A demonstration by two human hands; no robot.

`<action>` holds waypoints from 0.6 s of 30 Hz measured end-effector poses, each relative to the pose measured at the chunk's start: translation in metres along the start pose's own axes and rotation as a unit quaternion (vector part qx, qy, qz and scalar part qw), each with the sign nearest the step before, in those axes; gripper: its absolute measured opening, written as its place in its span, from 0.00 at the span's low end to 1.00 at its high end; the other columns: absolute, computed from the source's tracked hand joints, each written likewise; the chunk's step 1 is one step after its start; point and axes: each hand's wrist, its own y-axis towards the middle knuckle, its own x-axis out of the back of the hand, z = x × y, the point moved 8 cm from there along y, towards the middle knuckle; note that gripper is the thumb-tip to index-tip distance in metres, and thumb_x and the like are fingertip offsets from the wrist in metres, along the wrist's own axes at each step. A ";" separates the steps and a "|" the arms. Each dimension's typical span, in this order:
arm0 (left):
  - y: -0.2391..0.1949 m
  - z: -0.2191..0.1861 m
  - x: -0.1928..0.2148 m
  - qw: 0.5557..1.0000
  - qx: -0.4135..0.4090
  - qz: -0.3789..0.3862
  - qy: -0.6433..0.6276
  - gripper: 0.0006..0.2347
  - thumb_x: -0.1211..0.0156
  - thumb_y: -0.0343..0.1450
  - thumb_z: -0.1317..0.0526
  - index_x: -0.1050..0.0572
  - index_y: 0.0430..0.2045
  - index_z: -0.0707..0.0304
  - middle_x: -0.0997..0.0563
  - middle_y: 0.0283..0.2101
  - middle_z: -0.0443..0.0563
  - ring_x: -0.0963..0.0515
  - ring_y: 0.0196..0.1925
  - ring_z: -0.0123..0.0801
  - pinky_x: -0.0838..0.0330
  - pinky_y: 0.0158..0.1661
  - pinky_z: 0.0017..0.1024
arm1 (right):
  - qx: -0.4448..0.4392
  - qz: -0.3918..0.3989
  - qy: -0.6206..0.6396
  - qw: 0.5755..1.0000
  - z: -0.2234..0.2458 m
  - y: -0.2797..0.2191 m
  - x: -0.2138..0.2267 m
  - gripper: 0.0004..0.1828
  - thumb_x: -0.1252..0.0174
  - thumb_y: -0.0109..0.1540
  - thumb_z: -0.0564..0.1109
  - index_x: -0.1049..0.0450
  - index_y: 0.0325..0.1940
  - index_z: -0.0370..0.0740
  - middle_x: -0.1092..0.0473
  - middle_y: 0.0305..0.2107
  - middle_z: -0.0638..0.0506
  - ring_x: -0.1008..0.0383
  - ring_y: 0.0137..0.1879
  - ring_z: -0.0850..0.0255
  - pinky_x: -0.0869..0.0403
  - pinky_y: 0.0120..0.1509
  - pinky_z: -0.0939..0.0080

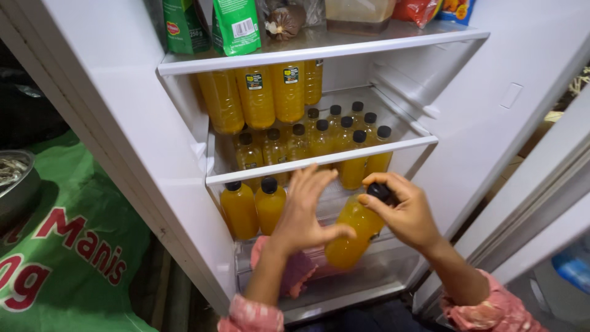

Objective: The person sits on the floor in front of an open refrigerator and repeatedly picks up yellow bottles from the middle shelf, wipes them with a pink cloth, and places them back in the same shelf. The person handles the bottles one at a time throughout the clip.

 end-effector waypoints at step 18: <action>-0.018 -0.071 0.009 0.969 0.117 -0.034 -0.216 0.36 0.25 0.58 0.56 0.30 0.62 0.69 0.22 0.60 0.61 0.21 0.63 0.45 0.29 0.64 0.37 | 0.114 0.194 0.301 0.927 0.091 -0.041 0.016 0.51 0.30 0.60 0.50 0.54 0.78 0.42 0.39 0.66 0.50 0.34 0.68 0.61 0.25 0.64 0.55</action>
